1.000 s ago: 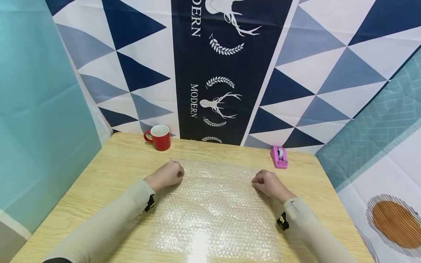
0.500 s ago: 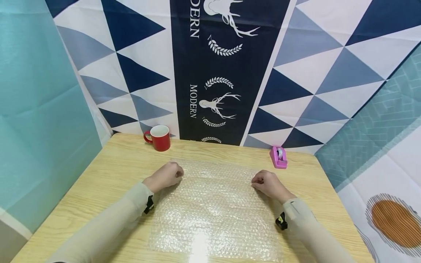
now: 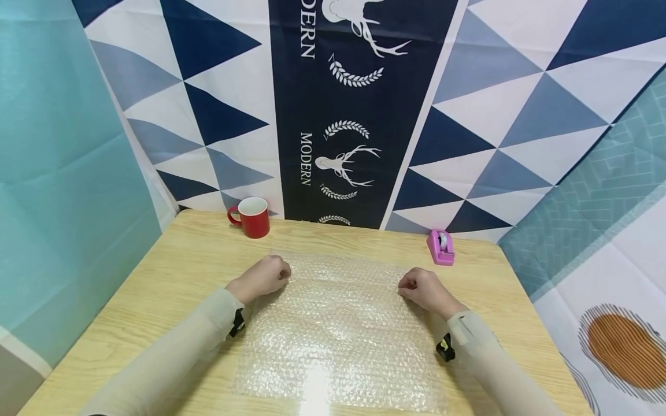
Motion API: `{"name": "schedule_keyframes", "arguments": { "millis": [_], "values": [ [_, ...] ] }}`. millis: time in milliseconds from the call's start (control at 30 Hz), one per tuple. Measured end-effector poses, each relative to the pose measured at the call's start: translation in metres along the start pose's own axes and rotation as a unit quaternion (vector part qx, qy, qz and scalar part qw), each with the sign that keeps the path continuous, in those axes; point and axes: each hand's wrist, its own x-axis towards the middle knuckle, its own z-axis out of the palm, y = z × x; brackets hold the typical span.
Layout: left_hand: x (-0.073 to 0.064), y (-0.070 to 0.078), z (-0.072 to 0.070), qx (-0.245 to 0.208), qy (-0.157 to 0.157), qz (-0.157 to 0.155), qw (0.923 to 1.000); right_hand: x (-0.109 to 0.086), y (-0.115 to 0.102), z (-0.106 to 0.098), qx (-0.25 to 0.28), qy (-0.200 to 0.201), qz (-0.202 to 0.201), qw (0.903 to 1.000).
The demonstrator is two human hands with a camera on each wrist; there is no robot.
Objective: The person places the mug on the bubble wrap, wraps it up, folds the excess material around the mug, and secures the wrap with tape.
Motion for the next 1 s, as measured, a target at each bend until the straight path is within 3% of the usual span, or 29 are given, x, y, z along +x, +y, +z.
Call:
{"name": "schedule_keyframes", "arguments": {
  "millis": [400,633,833,1000],
  "values": [
    [-0.004,0.007,-0.005,0.026,0.007,0.02,0.9994,0.005,-0.002,-0.001,-0.012,0.005,-0.012,0.9999],
    [-0.005,0.006,-0.005,0.023,0.01,0.022,0.9994,0.005,-0.008,0.001,-0.016,0.005,0.002,0.9998],
    [-0.006,0.006,-0.006,0.011,0.001,0.004,0.9999,0.009,-0.016,0.001,-0.06,0.008,-0.056,0.9966],
    [-0.007,0.006,-0.005,0.013,0.003,0.018,0.9997,0.009,-0.02,0.004,-0.089,0.014,-0.075,0.9931]
  ]
}}
